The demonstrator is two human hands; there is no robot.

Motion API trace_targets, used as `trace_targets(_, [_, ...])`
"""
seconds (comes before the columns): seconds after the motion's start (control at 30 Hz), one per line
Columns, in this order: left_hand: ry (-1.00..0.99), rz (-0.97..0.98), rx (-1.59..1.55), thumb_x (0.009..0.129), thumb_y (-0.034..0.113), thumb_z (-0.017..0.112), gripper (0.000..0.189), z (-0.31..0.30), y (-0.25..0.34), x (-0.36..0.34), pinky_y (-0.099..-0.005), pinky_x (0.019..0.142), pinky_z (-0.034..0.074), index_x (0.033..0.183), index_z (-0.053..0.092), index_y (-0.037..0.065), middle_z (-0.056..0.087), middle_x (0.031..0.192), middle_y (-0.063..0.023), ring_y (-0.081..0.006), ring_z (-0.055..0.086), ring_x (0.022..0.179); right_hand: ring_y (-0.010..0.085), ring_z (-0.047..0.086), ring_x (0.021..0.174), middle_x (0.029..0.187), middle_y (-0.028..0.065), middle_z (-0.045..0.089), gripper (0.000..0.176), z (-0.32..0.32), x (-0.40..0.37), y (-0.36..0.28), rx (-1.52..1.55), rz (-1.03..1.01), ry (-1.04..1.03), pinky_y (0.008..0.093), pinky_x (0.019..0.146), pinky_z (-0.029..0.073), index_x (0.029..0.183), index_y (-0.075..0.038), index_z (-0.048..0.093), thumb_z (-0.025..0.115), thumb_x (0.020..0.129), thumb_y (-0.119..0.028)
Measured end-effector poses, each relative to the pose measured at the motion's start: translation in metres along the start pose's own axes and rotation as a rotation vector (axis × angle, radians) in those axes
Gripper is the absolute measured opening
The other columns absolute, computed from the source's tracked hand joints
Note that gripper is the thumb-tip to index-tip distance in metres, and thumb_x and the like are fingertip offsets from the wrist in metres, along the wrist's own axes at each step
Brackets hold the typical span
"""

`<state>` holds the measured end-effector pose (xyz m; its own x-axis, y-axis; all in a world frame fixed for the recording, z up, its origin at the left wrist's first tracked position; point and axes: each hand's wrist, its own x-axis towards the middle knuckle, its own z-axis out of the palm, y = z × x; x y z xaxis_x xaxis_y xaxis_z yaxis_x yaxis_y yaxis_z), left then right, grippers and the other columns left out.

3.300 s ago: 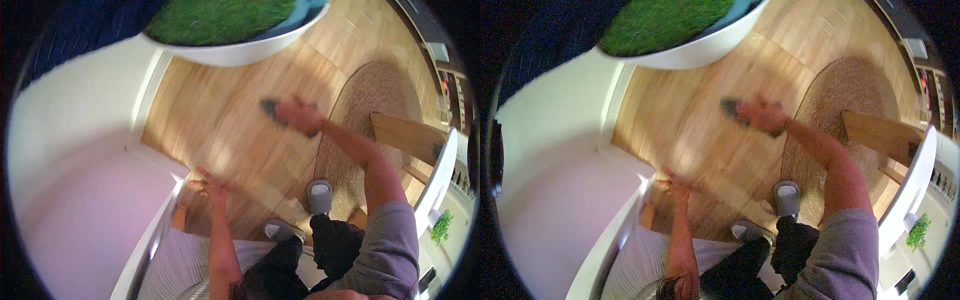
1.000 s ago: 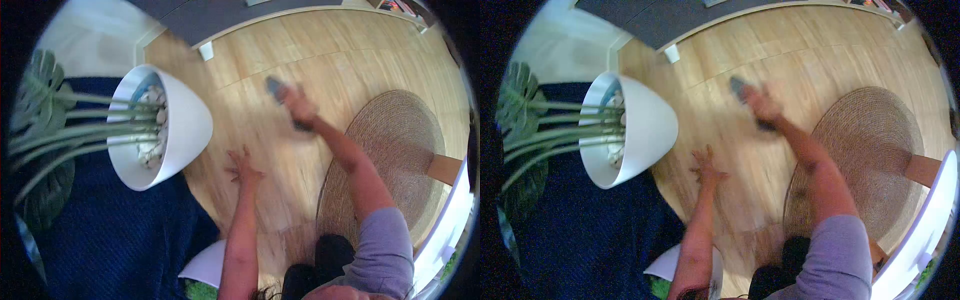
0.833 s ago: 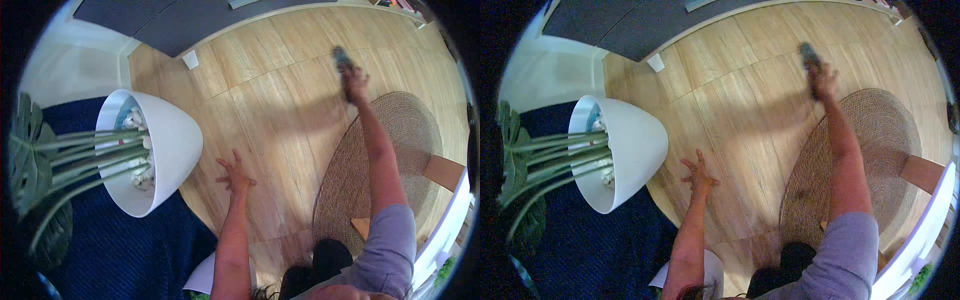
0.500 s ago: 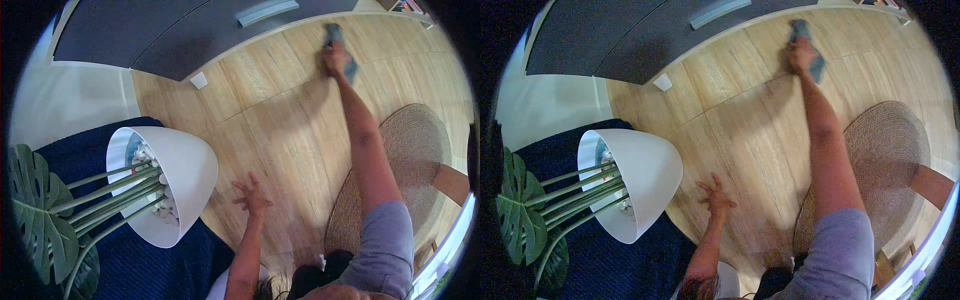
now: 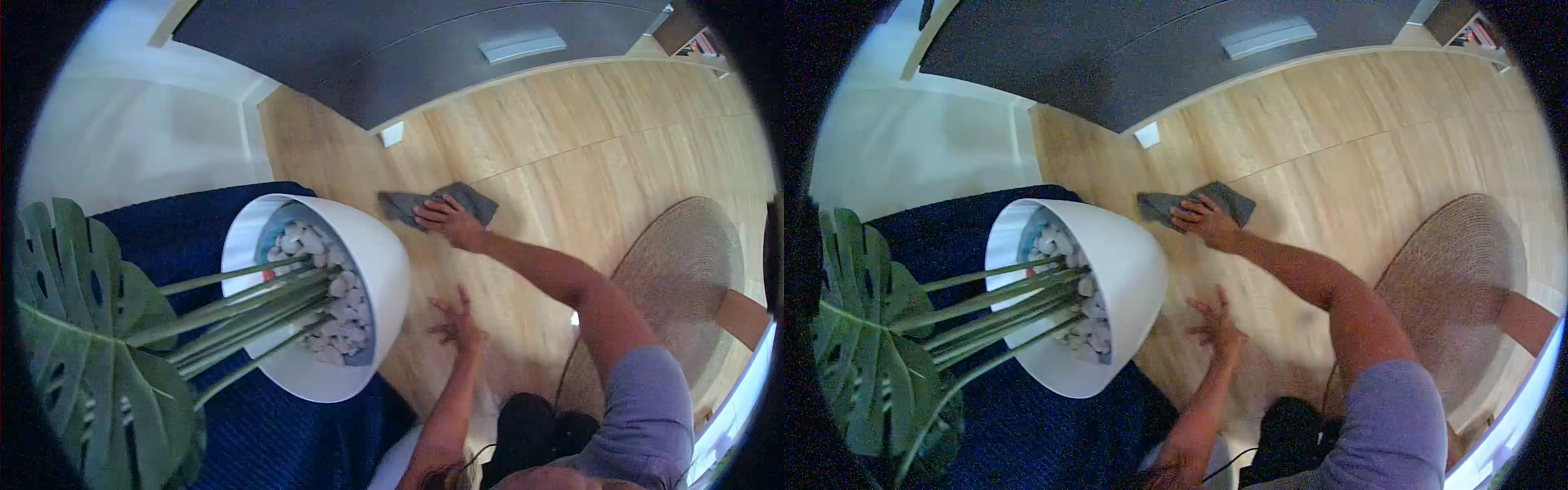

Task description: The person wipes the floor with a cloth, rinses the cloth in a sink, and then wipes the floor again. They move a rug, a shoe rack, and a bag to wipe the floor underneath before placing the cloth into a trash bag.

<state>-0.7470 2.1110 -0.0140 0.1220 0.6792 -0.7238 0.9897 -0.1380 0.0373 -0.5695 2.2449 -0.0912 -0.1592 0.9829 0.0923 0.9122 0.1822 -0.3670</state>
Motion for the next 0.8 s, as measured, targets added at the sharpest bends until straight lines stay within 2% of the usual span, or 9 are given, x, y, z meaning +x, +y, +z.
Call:
trace_targets(0.07, [0.011,0.015,0.006,0.057,0.019,0.089,0.131,0.000,-0.004,-0.001,-0.0800,0.076,0.035,0.147,-0.004,0.041,-0.021,0.147,-0.0324,-0.0739,0.001,0.121,0.0143,0.031,0.136,0.152,-0.0100,0.028,0.068,-0.023,0.021,0.006,0.007,-0.209,-0.225,0.0437,0.112,0.023,0.141,-0.025,0.038,0.064,0.078,-0.018])
trace_targets(0.17, [-0.041,0.034,-0.053,0.059,0.023,0.087,0.128,0.008,-0.010,-0.001,-0.0812,0.082,0.030,0.147,-0.004,0.040,-0.019,0.146,-0.0345,-0.0710,0.001,0.124,0.0141,0.031,0.136,0.152,-0.0111,0.027,0.062,-0.004,0.067,0.021,-0.047,-0.246,0.041,0.0414,0.112,0.022,0.141,-0.025,0.039,0.060,0.083,-0.023])
trace_targets(0.27, [0.025,0.067,-0.022,0.063,0.025,0.084,0.121,0.010,-0.005,0.030,-0.0769,0.096,0.017,0.151,0.001,0.026,-0.012,0.147,-0.0375,-0.0628,-0.008,0.131,0.0170,0.027,0.138,0.153,-0.0045,0.025,0.056,-0.001,0.114,-0.001,-0.184,0.033,0.046,0.0412,0.114,0.019,0.144,-0.023,0.034,0.049,0.090,-0.023])
trace_targets(0.33, [0.390,0.492,-0.190,0.069,0.027,0.081,0.120,-0.003,-0.005,0.068,-0.0760,0.098,0.012,0.149,-0.007,0.018,-0.015,0.143,-0.0410,-0.0649,-0.005,0.130,0.0213,0.025,0.140,0.154,0.0029,0.025,0.057,0.010,0.147,-0.010,-0.219,0.221,0.147,0.0431,0.115,0.017,0.147,-0.019,0.028,0.043,0.091,-0.017])
trace_targets(0.43, [0.098,0.158,-0.128,0.071,0.028,0.079,0.115,0.037,-0.001,0.145,-0.0734,0.101,0.008,0.149,-0.004,0.008,-0.010,0.143,-0.0423,-0.0651,-0.006,0.129,0.0225,0.026,0.140,0.154,0.0022,0.025,0.055,0.021,0.205,0.002,-0.098,-0.056,0.109,0.0440,0.115,0.019,0.145,-0.019,0.030,0.042,0.091,-0.017])
trace_targets(0.47, [0.548,0.002,-0.599,0.066,0.036,0.083,0.120,0.022,0.019,0.131,-0.0764,0.098,0.009,0.150,-0.001,0.016,-0.011,0.143,-0.0418,-0.0673,-0.003,0.128,0.0237,0.027,0.139,0.153,0.0030,0.025,0.055,0.012,0.228,0.007,-0.099,-0.153,0.031,0.0440,0.115,0.019,0.145,-0.019,0.031,0.042,0.091,-0.016])
trace_targets(0.5, [0.558,0.011,-0.467,0.065,0.036,0.083,0.121,0.022,0.022,0.127,-0.0766,0.097,0.009,0.150,-0.002,0.016,-0.011,0.143,-0.0419,-0.0674,-0.003,0.128,0.0237,0.027,0.139,0.153,0.0030,0.025,0.055,0.014,0.254,0.012,-0.078,-0.165,0.036,0.0440,0.115,0.019,0.145,-0.019,0.031,0.042,0.091,-0.016])
trace_targets(0.67, [0.425,0.112,-0.139,0.061,0.038,0.086,0.127,0.040,0.018,0.114,-0.0778,0.096,0.008,0.150,-0.002,0.021,-0.013,0.143,-0.0420,-0.0680,-0.005,0.127,0.0231,0.028,0.138,0.150,0.0045,0.032,0.062,0.062,0.357,0.007,-0.029,0.368,0.472,0.0477,0.116,0.015,0.142,-0.017,0.035,0.052,0.083,-0.010])
trace_targets(0.8, [0.483,0.162,0.058,0.057,0.039,0.088,0.131,0.041,0.012,0.120,-0.0788,0.095,0.008,0.150,-0.003,0.024,-0.014,0.143,-0.0421,-0.0685,-0.005,0.127,0.0238,0.026,0.140,0.147,-0.0006,0.037,0.053,0.021,0.320,-0.028,0.167,-0.220,-0.162,0.0485,0.117,0.014,0.136,-0.021,0.045,0.055,0.083,-0.016])
